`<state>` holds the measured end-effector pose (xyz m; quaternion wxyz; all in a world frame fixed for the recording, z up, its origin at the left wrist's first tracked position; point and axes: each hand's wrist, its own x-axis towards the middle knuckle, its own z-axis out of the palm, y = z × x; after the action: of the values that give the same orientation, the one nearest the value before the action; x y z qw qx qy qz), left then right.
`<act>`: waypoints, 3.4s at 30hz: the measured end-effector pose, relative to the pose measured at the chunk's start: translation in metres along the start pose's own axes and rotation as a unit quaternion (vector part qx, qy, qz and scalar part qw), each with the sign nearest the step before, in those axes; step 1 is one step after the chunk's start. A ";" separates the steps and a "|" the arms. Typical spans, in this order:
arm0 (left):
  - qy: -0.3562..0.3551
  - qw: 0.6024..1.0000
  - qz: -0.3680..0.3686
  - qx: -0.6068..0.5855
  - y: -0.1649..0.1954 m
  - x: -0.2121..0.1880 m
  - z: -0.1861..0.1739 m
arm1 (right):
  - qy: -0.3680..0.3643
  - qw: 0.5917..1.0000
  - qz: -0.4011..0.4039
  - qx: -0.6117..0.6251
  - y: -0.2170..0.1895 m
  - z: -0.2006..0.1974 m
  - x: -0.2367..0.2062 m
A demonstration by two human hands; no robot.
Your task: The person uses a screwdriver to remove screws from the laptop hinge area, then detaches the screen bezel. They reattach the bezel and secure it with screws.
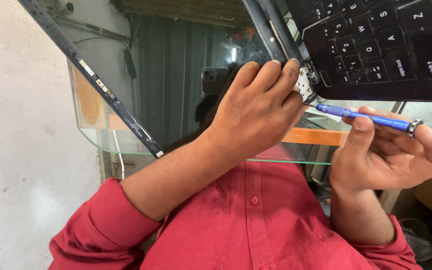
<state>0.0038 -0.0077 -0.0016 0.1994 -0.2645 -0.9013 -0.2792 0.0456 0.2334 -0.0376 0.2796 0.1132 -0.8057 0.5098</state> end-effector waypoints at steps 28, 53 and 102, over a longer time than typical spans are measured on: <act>-0.005 1.000 0.002 0.017 0.001 -0.002 -0.001 | -0.019 0.999 -0.026 0.044 0.001 0.000 -0.005; -0.014 1.000 0.000 0.021 0.001 -0.003 0.000 | -0.040 0.998 0.002 0.038 0.002 0.000 0.002; -0.006 0.999 -0.003 0.037 0.002 -0.005 0.000 | 0.042 0.998 -0.049 -0.008 0.004 0.008 -0.003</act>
<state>0.0090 -0.0076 -0.0034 0.2031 -0.2555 -0.9130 -0.2448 0.0434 0.2279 -0.0449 0.3384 0.1286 -0.7911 0.4931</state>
